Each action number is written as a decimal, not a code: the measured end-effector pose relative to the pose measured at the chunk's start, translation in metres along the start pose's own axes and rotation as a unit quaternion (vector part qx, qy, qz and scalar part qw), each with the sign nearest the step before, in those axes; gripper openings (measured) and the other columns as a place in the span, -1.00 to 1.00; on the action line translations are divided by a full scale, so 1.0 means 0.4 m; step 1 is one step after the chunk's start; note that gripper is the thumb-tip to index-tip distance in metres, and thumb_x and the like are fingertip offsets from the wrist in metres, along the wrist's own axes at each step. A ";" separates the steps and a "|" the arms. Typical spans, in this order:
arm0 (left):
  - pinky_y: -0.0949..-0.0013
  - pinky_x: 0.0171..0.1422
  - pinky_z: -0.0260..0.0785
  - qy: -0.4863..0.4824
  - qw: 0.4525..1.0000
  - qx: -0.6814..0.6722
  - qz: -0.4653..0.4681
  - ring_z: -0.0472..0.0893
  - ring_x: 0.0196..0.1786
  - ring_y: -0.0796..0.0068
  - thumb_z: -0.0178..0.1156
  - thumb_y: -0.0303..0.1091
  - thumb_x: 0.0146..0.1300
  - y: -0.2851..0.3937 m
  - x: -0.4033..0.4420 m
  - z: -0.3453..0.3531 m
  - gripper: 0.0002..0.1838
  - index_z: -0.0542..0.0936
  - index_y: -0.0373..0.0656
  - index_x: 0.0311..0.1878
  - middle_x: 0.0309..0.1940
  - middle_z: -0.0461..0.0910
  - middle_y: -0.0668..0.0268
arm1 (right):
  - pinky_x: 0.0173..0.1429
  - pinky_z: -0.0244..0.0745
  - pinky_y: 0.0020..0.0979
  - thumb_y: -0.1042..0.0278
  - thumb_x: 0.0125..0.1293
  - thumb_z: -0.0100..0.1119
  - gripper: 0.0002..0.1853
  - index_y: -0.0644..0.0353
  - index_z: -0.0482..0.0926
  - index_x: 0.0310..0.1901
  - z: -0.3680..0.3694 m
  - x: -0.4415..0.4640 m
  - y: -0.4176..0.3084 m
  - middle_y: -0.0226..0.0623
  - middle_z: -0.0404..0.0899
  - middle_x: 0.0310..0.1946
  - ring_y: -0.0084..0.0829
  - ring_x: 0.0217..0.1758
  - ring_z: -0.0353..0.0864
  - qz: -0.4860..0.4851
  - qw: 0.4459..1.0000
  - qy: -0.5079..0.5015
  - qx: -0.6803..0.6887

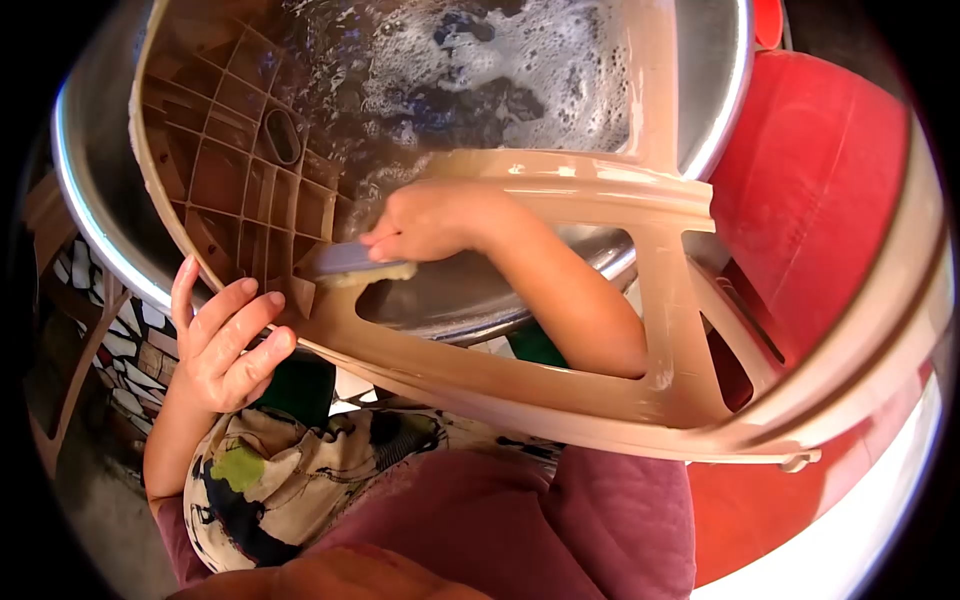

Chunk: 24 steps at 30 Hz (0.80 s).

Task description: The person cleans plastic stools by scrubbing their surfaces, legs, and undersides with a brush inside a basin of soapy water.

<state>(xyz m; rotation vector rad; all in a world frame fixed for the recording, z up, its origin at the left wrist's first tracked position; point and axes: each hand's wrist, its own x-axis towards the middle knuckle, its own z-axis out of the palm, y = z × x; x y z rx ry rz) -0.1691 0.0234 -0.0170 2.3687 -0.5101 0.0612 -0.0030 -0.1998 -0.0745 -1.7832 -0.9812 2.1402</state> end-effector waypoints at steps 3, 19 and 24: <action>-0.22 0.35 0.11 0.005 1.000 -0.001 0.012 0.58 -0.14 0.37 0.30 -0.24 0.02 -0.003 -0.004 0.003 -0.61 0.62 0.13 0.00 -0.22 0.64 0.39 | 0.01 0.45 -0.26 -0.03 0.33 0.04 -0.57 -0.05 0.56 0.13 0.015 0.023 -0.018 -0.08 0.66 -0.18 -0.08 -0.11 0.60 -0.061 0.998 0.008 0.024; -0.02 0.31 0.08 0.011 0.999 0.001 0.037 0.55 -0.27 0.45 0.32 -0.27 -0.04 0.012 0.000 0.004 -0.54 0.62 0.12 0.04 -0.31 0.57 0.44 | -0.07 0.50 -0.19 -0.03 0.33 0.04 -0.65 -0.04 0.66 -0.03 0.030 -0.045 0.002 -0.16 0.67 -0.21 -0.12 -0.19 0.65 0.052 0.998 0.023 -0.004; -0.01 0.28 0.10 -0.006 0.999 -0.002 0.048 0.55 -0.26 0.46 0.30 -0.22 -0.06 0.020 -0.001 0.009 -0.51 0.62 0.12 0.06 -0.31 0.56 0.44 | -0.06 0.49 -0.19 -0.04 0.33 0.06 -0.66 -0.07 0.67 -0.04 0.025 -0.072 0.000 -0.11 0.65 -0.18 -0.14 -0.17 0.63 0.153 0.983 0.057 -0.082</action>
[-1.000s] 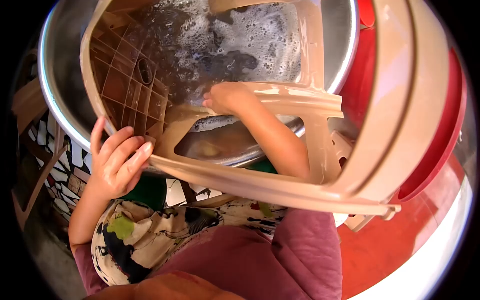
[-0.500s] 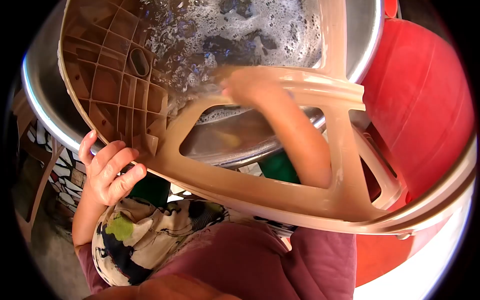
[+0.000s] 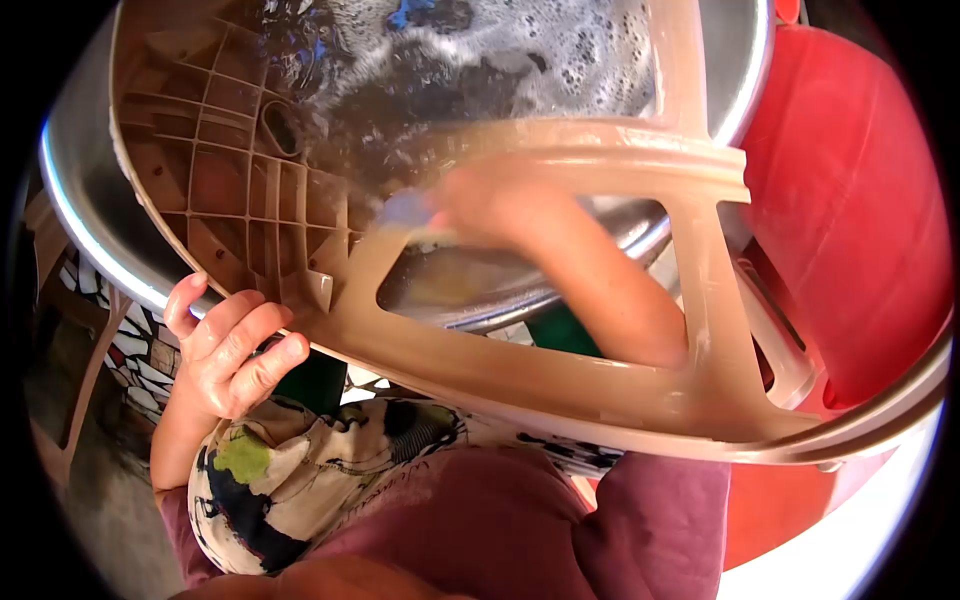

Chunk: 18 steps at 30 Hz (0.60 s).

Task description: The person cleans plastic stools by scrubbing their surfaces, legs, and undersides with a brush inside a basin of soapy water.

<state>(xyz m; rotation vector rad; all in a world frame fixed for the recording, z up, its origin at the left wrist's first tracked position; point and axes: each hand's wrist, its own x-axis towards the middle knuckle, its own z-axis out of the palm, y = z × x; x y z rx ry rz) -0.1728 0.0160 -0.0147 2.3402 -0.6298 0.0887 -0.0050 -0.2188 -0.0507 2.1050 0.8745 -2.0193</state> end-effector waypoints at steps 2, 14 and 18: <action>-0.01 0.27 0.11 0.006 1.000 -0.002 -0.007 0.55 -0.26 0.46 0.30 -0.22 -0.06 0.000 0.002 -0.001 -0.51 0.62 0.11 0.06 -0.31 0.56 0.43 | -0.07 0.49 -0.21 -0.05 0.32 0.06 -0.67 -0.08 0.68 -0.09 0.055 -0.029 -0.048 -0.14 0.66 -0.23 -0.13 -0.21 0.62 -0.127 0.988 0.051 0.068; 0.04 0.24 0.18 0.008 1.000 -0.018 -0.008 0.53 -0.27 0.44 0.30 -0.30 -0.10 0.000 0.011 0.007 -0.51 0.64 0.10 0.03 -0.32 0.56 0.42 | -0.07 0.48 -0.18 -0.06 0.37 -0.02 -0.61 -0.11 0.60 0.08 0.028 -0.020 -0.047 -0.19 0.67 -0.20 -0.15 -0.15 0.63 -0.134 0.990 -0.041 0.028; 0.06 0.22 0.19 0.000 1.000 -0.018 -0.005 0.53 -0.26 0.43 0.26 -0.30 -0.11 -0.002 0.019 -0.006 -0.52 0.65 0.07 0.01 -0.32 0.56 0.41 | -0.01 0.48 -0.19 -0.04 0.38 -0.02 -0.60 -0.14 0.53 0.17 0.028 0.037 0.044 -0.19 0.65 -0.14 -0.16 -0.11 0.62 -0.005 0.999 -0.034 0.032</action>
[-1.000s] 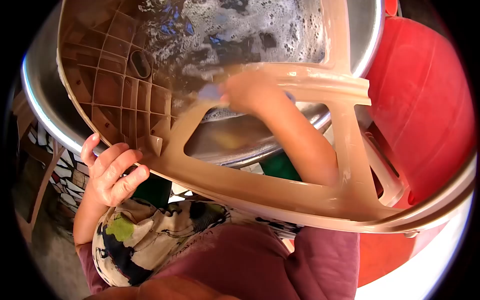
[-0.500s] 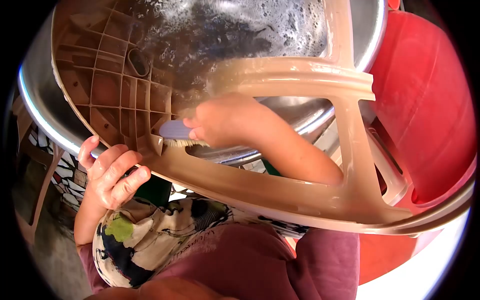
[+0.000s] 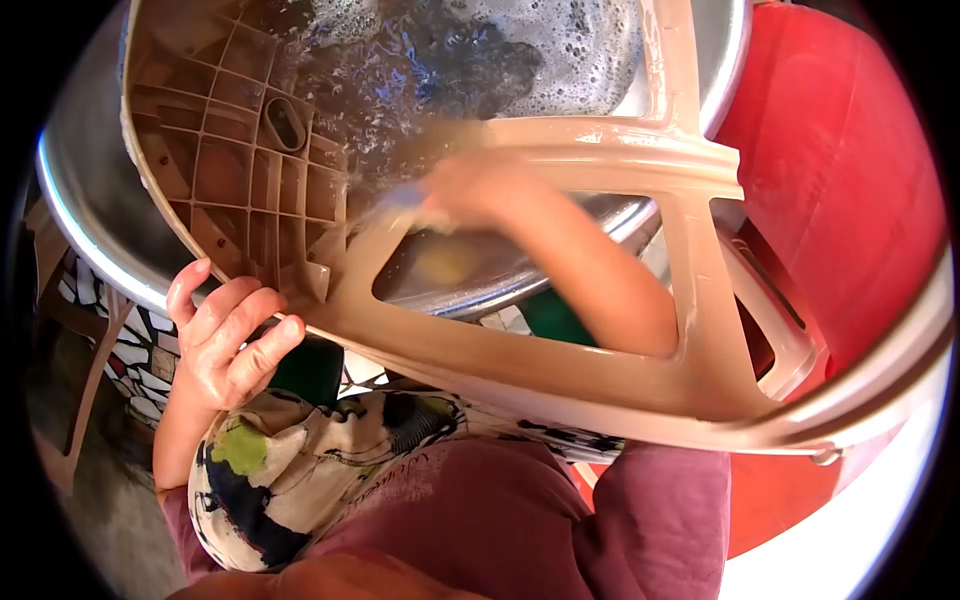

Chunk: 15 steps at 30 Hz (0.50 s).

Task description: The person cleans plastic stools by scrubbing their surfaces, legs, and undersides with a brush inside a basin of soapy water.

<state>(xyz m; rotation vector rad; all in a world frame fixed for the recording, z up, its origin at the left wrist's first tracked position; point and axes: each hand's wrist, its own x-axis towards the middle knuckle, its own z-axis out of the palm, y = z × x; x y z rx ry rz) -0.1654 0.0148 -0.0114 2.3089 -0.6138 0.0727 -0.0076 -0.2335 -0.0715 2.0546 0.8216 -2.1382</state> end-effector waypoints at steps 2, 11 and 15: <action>0.06 0.20 0.20 -0.005 1.000 0.005 -0.001 0.52 -0.26 0.43 0.25 -0.30 -0.12 0.001 0.005 -0.008 -0.53 0.65 0.06 -0.01 -0.32 0.56 0.41 | 0.00 0.48 -0.19 -0.05 0.38 -0.02 -0.59 -0.16 0.52 0.18 0.000 0.003 0.043 -0.18 0.64 -0.13 -0.18 -0.11 0.63 0.089 0.994 0.034 -0.050; 0.14 0.09 0.25 0.004 0.999 -0.033 -0.004 0.50 -0.32 0.41 0.27 -0.35 -0.15 0.000 0.013 -0.002 -0.55 0.65 0.03 -0.05 -0.38 0.55 0.40 | 0.09 0.44 -0.16 -0.06 0.35 0.01 -0.59 -0.02 0.61 0.05 0.044 -0.072 -0.101 -0.04 0.63 -0.16 -0.04 -0.06 0.59 0.008 0.997 0.026 0.066; 0.14 0.06 0.27 0.001 0.998 -0.055 -0.001 0.50 -0.33 0.38 0.25 -0.42 -0.18 0.005 0.020 -0.004 -0.48 0.63 0.00 0.00 -0.40 0.53 0.38 | 0.03 0.45 -0.15 -0.06 0.34 0.00 -0.59 -0.03 0.58 0.07 0.049 -0.040 0.020 -0.09 0.64 -0.18 -0.05 -0.09 0.60 0.142 0.980 0.125 -0.053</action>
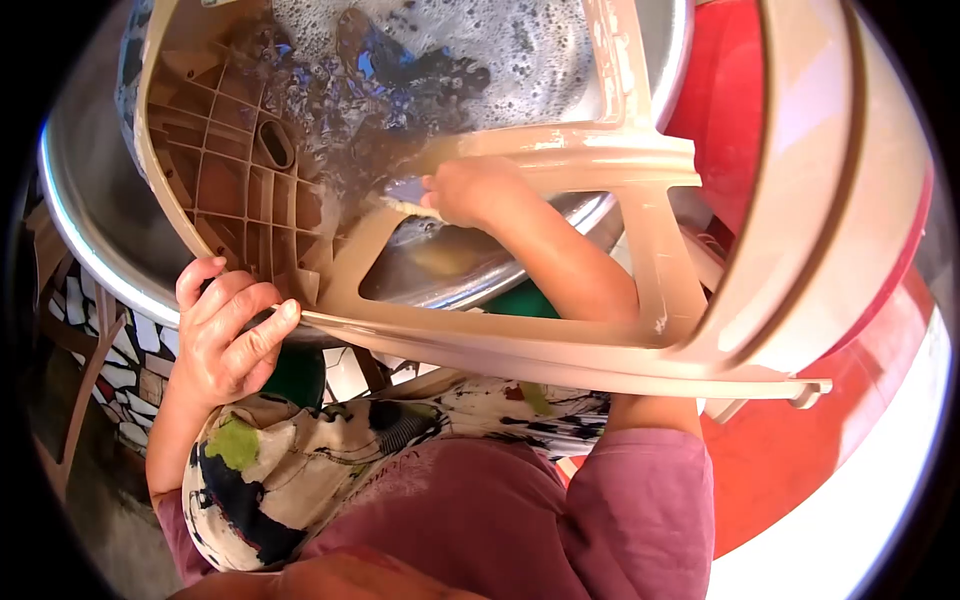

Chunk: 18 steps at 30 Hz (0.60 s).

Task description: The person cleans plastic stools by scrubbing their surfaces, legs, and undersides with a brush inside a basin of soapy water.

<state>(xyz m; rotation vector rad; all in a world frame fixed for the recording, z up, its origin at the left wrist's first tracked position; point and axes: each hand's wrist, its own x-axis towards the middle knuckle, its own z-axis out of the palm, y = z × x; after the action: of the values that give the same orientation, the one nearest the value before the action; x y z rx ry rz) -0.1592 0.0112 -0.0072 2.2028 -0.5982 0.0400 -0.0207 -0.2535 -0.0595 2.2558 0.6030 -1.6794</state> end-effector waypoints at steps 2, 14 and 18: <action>0.14 0.06 0.28 -0.008 1.000 -0.027 0.001 0.49 -0.32 0.36 0.24 -0.43 -0.19 -0.006 -0.001 0.000 -0.46 0.62 -0.02 0.02 -0.40 0.52 0.36 | -0.01 0.46 -0.14 -0.05 0.35 -0.01 -0.60 -0.06 0.56 0.10 0.016 -0.021 0.060 -0.10 0.64 -0.20 -0.06 -0.11 0.61 0.034 0.998 0.055 0.008; 0.05 0.10 0.24 0.008 0.997 -0.081 0.019 0.46 -0.28 0.24 0.34 -0.28 -0.01 -0.011 -0.025 -0.006 -0.48 0.55 -0.14 0.09 -0.34 0.50 0.27 | -0.07 0.47 -0.08 0.11 0.31 0.03 -0.66 0.06 0.55 0.03 0.047 0.049 -0.103 -0.08 0.64 -0.26 -0.05 -0.12 0.62 0.018 0.995 0.054 -0.079; 0.07 0.12 0.22 -0.015 0.996 -0.075 -0.037 0.42 -0.28 0.24 0.30 -0.02 0.01 -0.018 -0.008 0.030 -0.54 0.56 -0.17 -0.14 -0.41 0.41 0.26 | -0.03 0.48 -0.11 -0.01 0.36 0.00 -0.64 -0.10 0.53 0.09 0.043 0.008 -0.042 -0.14 0.64 -0.15 -0.06 -0.07 0.61 0.055 0.991 0.121 -0.031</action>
<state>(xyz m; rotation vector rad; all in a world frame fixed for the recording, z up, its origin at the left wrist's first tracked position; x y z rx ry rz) -0.1609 0.0074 -0.0208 2.0801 -0.5189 -0.0740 -0.0423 -0.2458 -0.0672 2.4196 0.5631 -1.3294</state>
